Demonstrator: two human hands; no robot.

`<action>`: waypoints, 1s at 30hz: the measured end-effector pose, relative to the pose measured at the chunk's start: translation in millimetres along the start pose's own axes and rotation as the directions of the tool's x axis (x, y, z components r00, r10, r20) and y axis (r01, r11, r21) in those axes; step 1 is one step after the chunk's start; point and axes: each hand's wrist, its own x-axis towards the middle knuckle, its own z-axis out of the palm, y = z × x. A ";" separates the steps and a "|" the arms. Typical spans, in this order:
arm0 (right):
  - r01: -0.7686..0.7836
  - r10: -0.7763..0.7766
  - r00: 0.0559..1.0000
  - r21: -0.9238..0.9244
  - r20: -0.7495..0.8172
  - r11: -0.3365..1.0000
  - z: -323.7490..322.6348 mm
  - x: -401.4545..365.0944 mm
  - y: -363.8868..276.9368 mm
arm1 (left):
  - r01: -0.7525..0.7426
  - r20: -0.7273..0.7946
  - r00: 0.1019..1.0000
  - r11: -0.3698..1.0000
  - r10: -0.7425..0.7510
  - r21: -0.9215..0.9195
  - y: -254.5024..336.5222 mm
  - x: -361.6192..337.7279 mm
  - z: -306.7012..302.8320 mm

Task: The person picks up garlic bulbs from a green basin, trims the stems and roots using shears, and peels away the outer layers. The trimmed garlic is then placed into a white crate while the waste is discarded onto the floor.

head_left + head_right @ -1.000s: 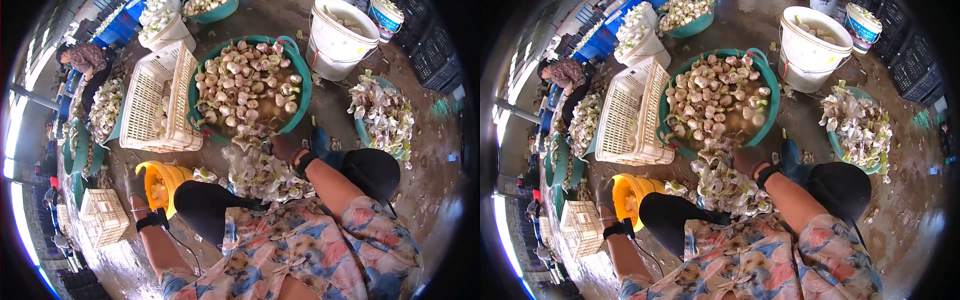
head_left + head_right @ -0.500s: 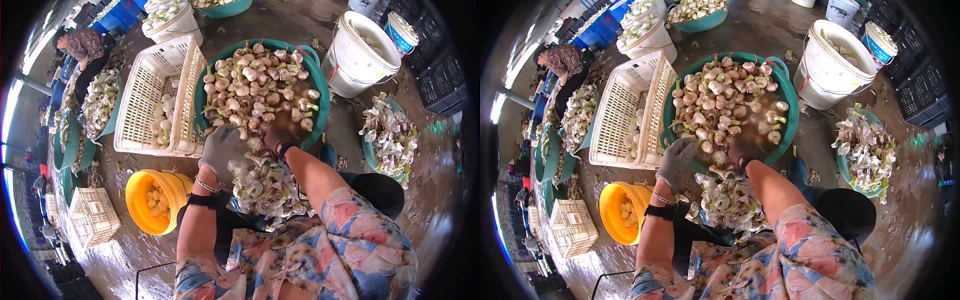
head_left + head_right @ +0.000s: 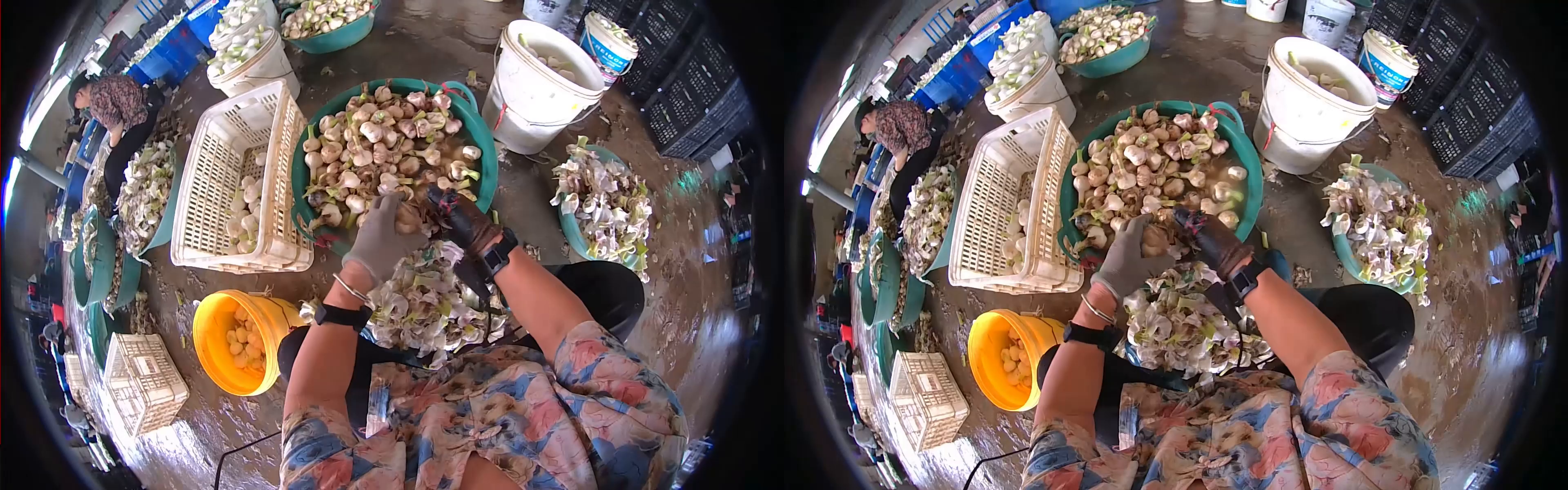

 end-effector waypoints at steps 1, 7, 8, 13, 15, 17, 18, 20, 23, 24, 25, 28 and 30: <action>0.008 -0.008 1.000 -0.001 -0.006 1.000 2.0 -2.3 3.7 | -0.064 -0.112 0.988 0.947 0.104 0.314 13.0 -6.0 5.3; 0.110 -0.107 0.994 -0.193 0.024 0.975 25.2 -50.3 -9.5 | -0.010 -0.186 0.979 0.930 0.084 0.366 18.0 -15.9 4.5; 0.089 -0.087 0.996 -0.154 0.021 0.984 18.3 -45.7 5.1 | -0.042 -0.176 0.981 0.975 0.081 0.216 7.4 -12.4 1.1; 0.458 -0.384 0.858 -0.847 0.342 0.270 -5.0 -40.9 41.7 | -0.079 -0.119 0.993 0.784 0.006 -0.615 -8.7 -14.5 1.5; 0.508 -0.543 0.809 -0.735 0.227 0.450 -2.1 -55.1 30.5 | -0.051 -0.150 0.988 0.879 -0.024 -0.475 -1.7 -17.9 0.8; 0.198 -0.216 0.973 0.192 0.078 0.961 0.8 -63.7 12.2 | -0.171 -0.200 0.967 0.984 0.158 -0.048 5.2 -22.6 5.0; 0.378 -0.374 0.925 -0.057 0.069 0.924 5.3 -59.1 6.7 | -0.172 -0.213 0.954 0.966 0.213 0.194 15.2 -26.6 7.5; 0.522 -0.521 0.849 -0.305 0.093 0.796 16.3 -55.5 -4.7 | -0.171 -0.198 0.956 0.962 0.214 0.212 19.3 -28.0 18.4; 0.320 -0.331 0.943 -0.228 -0.013 0.920 24.2 -56.5 -6.6 | -0.145 -0.198 0.959 0.950 0.204 0.278 15.5 -26.1 21.8; 0.378 -0.382 0.924 -0.177 0.016 0.909 21.4 -53.5 -1.8 | -0.144 -0.190 0.961 0.948 0.203 0.285 13.8 -24.4 22.4; 0.433 -0.431 0.901 -0.124 0.037 0.893 18.2 -51.9 2.4 | -0.144 -0.179 0.963 0.946 0.202 0.292 13.9 -23.2 23.4; 0.361 -0.356 0.931 -0.052 0.078 0.931 6.5 -48.4 5.7 | -0.155 -0.156 0.966 0.944 0.207 0.292 15.8 -19.2 25.3; 0.378 -0.373 0.921 -0.029 0.107 0.925 5.7 -49.5 4.3 | -0.172 -0.157 0.959 0.927 0.235 0.332 10.5 -16.4 28.2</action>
